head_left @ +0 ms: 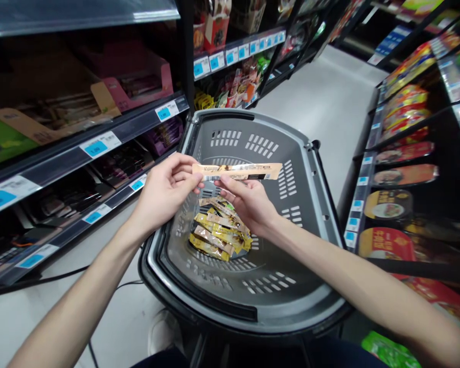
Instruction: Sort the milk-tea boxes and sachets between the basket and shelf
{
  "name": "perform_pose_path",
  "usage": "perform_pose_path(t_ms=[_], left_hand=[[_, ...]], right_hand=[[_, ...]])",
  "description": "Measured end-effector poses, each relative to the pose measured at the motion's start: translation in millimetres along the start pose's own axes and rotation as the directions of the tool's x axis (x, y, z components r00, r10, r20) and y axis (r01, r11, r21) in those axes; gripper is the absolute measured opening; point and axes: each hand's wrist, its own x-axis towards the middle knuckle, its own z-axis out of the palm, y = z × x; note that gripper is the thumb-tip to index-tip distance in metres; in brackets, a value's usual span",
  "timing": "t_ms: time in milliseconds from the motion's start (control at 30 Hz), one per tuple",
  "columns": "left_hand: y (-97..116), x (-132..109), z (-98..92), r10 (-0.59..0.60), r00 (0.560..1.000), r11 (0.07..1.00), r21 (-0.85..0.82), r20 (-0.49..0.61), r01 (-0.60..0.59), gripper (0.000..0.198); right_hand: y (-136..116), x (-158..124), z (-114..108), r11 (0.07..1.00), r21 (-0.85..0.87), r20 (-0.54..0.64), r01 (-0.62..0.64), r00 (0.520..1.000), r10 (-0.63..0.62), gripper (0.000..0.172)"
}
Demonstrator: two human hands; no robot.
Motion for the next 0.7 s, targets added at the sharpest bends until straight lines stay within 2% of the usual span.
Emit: perform_pose_path(t_ms=[167, 333, 433, 500, 567, 633, 700], left_hand=[[0.5, 0.0, -0.1, 0.011, 1.0, 0.999, 0.039, 0.003, -0.011, 0.024], [-1.8, 0.0, 0.3, 0.027, 0.999, 0.999, 0.032, 0.021, -0.028, 0.023], [-1.6, -2.0, 0.3, 0.08, 0.997, 0.988, 0.135, -0.009, -0.078, 0.027], [0.7, -4.3, 0.5, 0.146, 0.989, 0.944, 0.301, -0.008, -0.137, 0.024], [3.7, -6.5, 1.1, 0.22, 0.975, 0.86, 0.464, 0.04, -0.213, 0.019], [6.1, -8.0, 2.1, 0.286, 0.953, 0.783, 0.551, 0.094, -0.289, 0.017], [7.1, -8.9, 3.2, 0.334, 0.936, 0.745, 0.576, 0.113, -0.335, 0.017]], right_hand=[[-1.9, -0.1, 1.3, 0.999, -0.044, -0.048, 0.012, 0.999, -0.014, 0.029], [-1.4, 0.0, 0.4, 0.997, -0.074, -0.031, 0.035, 0.999, -0.037, 0.027], [-2.2, -0.3, 0.7, 0.997, -0.063, -0.037, 0.032, 0.999, -0.034, 0.027], [-3.0, -0.6, 1.1, 0.999, -0.046, -0.047, 0.015, 0.999, -0.017, 0.027], [-3.5, -0.9, 1.3, 1.0, -0.012, -0.038, 0.0, 0.999, 0.0, 0.029], [-3.4, -0.9, 1.2, 1.0, 0.018, -0.018, -0.01, 1.0, 0.01, 0.031], [-3.0, -0.8, 1.1, 1.0, 0.027, -0.007, -0.012, 1.0, 0.012, 0.031]])
